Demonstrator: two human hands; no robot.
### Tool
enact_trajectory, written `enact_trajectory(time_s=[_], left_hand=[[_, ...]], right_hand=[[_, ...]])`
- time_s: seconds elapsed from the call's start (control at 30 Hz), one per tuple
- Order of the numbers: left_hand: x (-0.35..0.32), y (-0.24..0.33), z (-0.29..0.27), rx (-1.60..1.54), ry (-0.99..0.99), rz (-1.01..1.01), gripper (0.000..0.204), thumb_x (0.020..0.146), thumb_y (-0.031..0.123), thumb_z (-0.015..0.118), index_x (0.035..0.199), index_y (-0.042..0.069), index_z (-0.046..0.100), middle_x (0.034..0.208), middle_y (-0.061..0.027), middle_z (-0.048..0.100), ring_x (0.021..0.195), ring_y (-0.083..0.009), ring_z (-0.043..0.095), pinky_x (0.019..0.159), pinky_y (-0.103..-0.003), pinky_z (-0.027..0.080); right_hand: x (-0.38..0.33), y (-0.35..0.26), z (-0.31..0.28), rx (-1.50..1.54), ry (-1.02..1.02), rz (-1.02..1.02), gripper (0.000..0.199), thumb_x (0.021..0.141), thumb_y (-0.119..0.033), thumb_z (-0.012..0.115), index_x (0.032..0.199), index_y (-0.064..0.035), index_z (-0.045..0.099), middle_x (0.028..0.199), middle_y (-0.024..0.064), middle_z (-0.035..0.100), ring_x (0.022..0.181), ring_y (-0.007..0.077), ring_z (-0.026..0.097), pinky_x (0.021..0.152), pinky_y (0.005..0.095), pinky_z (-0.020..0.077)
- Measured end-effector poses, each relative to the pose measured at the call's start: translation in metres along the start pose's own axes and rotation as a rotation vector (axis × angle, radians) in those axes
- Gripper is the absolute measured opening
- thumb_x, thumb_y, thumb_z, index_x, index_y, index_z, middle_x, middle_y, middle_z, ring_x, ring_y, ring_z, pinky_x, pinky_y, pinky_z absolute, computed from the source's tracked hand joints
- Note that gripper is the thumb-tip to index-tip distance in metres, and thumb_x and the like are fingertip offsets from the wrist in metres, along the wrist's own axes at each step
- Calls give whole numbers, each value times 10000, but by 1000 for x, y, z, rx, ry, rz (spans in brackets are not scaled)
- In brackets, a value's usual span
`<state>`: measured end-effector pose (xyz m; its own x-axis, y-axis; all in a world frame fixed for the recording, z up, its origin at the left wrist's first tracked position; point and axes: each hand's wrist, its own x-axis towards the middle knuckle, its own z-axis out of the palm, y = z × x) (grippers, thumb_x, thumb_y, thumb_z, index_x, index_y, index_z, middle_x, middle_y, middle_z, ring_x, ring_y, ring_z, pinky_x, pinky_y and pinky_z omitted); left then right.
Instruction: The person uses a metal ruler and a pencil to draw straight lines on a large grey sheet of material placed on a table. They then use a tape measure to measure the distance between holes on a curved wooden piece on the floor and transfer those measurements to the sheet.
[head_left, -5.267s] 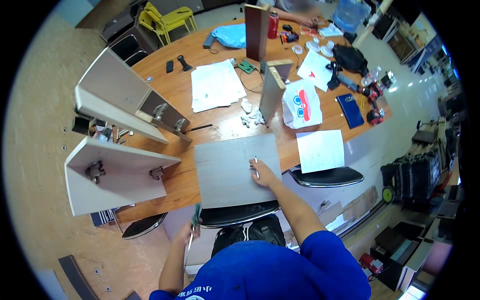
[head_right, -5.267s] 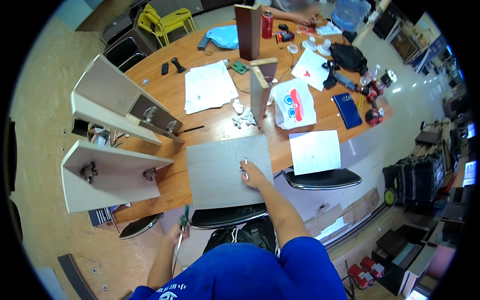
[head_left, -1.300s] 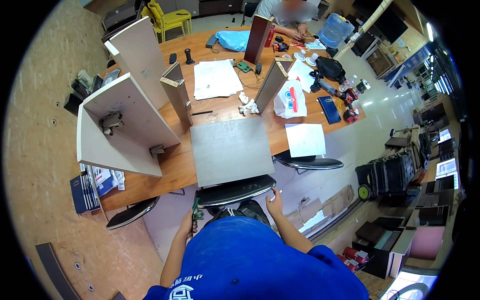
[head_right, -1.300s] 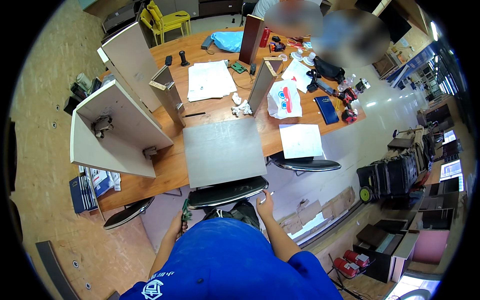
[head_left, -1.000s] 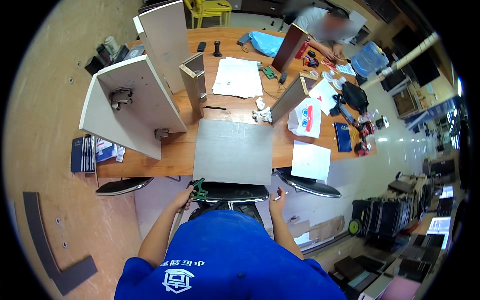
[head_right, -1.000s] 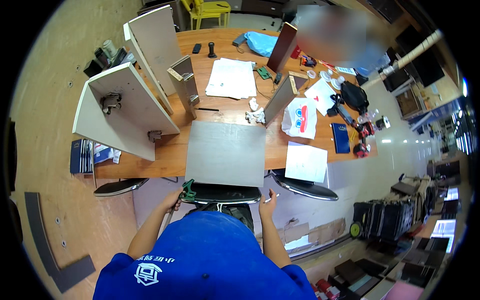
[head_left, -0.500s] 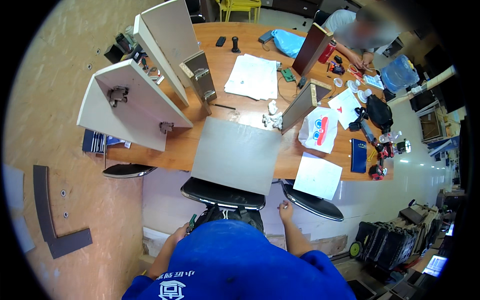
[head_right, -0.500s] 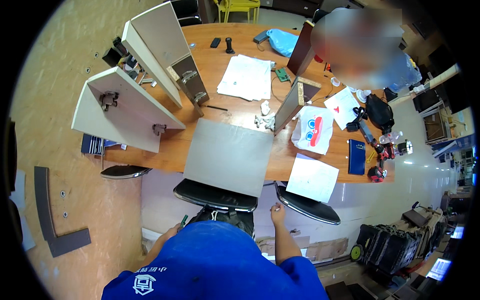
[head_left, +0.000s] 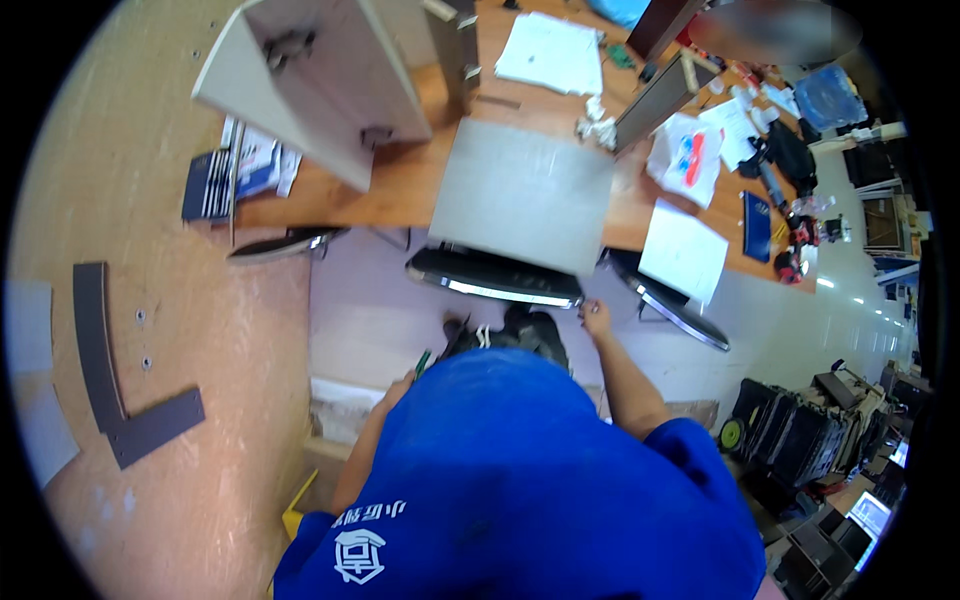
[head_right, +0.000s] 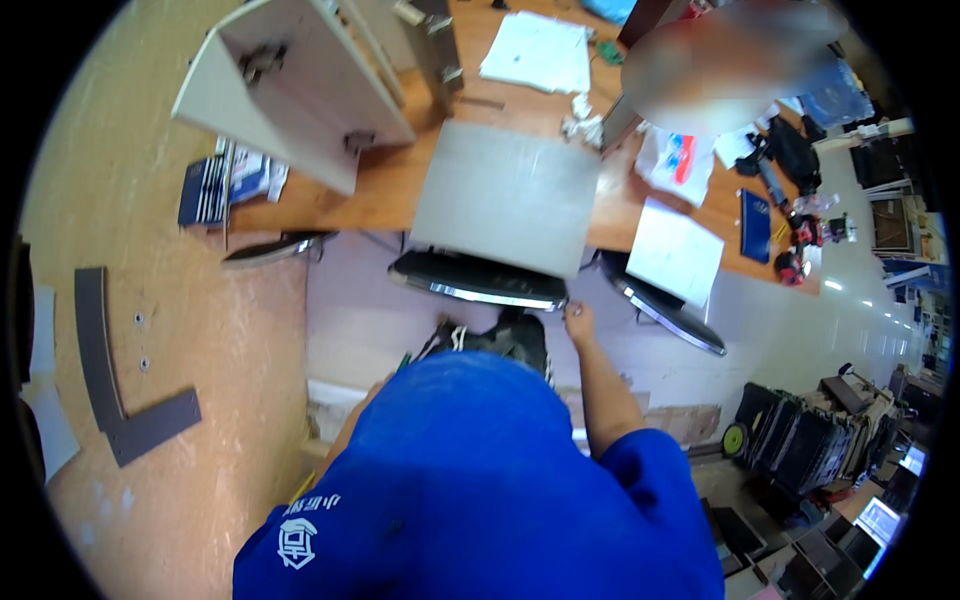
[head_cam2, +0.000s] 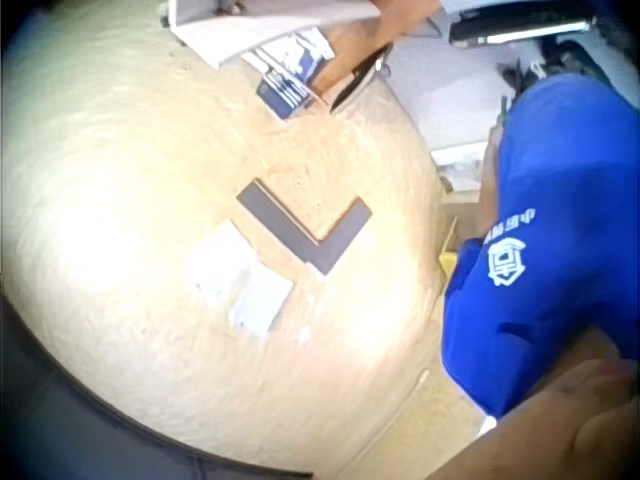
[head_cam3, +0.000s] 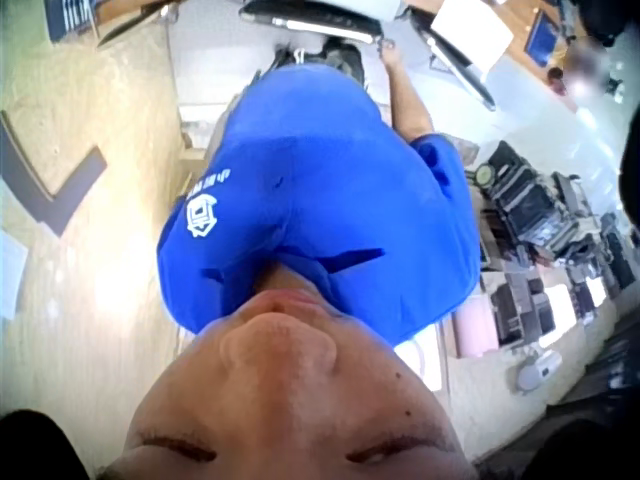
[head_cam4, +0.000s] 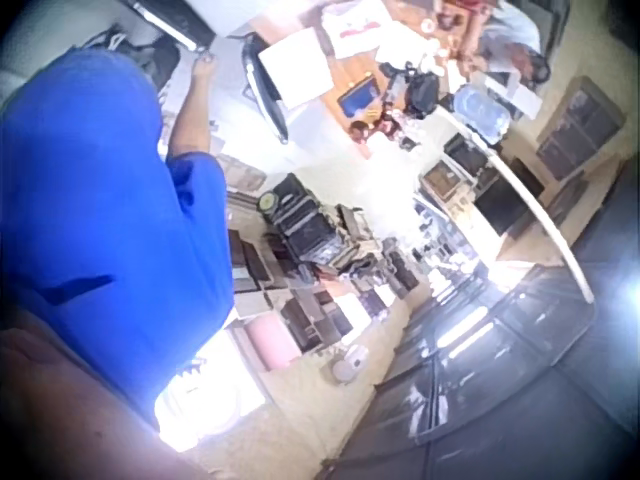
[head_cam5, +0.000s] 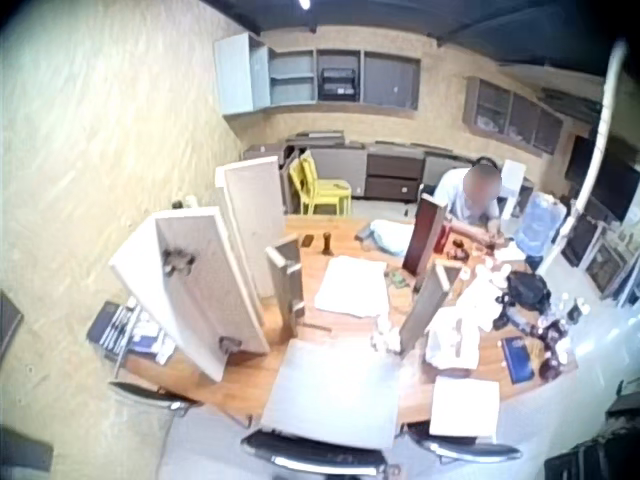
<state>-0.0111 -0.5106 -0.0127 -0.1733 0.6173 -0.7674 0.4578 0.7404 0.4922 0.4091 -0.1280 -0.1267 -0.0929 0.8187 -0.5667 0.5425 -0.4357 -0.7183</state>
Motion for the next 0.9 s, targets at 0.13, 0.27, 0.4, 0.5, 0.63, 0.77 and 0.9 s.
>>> enact_trajectory(time_s=[0.13,0.27,0.4,0.5,0.63,0.77,0.9], left_hand=[[-5,-51,8,-441,129,29,622,1018,583,406,1137,21,643,932,-236,695,810,-339,678,748,-444,532],[-29,-16,-41,-961,-30,-476,513,963,624,518,938,122,622,550,-3,437,406,-115,383,376,-290,320],[-51,0,-107,-946,177,-365,474,973,579,540,899,112,573,553,9,441,401,-100,409,360,-265,333],[-57,18,-164,-998,292,-151,403,990,507,561,910,112,573,570,10,454,408,-92,417,376,-252,363],[-76,74,-223,-1058,483,172,369,1001,457,572,913,98,566,596,14,462,461,-89,444,428,-241,385],[-92,134,-250,-1093,533,569,385,1016,468,550,935,92,553,637,12,456,538,-102,440,515,-254,394],[-127,199,-252,-1399,320,810,391,1041,499,471,961,124,547,689,35,419,632,-100,402,639,-280,380]], right_hand=[[-62,-26,46,-47,4,3,362,913,-212,630,1229,-34,624,900,113,700,807,195,699,639,315,542],[-116,7,69,-236,106,-149,354,891,-200,644,1197,-22,651,938,138,716,822,211,696,745,331,539],[-179,-4,93,-265,79,-218,326,874,-198,674,1135,-3,680,960,158,724,822,234,681,782,344,534],[-200,-9,97,-124,39,-219,316,876,-200,683,1116,4,677,961,170,714,873,268,686,823,358,530],[-213,-78,100,-13,-125,-376,305,898,-183,697,1138,1,661,975,139,718,911,215,683,851,332,524],[-247,-198,110,162,-307,-528,355,904,-149,716,1219,-22,615,1070,115,716,998,166,662,895,313,519],[-287,-294,123,-86,-491,-852,443,915,-191,709,1304,-28,572,1253,150,659,1153,258,643,1009,364,481]])
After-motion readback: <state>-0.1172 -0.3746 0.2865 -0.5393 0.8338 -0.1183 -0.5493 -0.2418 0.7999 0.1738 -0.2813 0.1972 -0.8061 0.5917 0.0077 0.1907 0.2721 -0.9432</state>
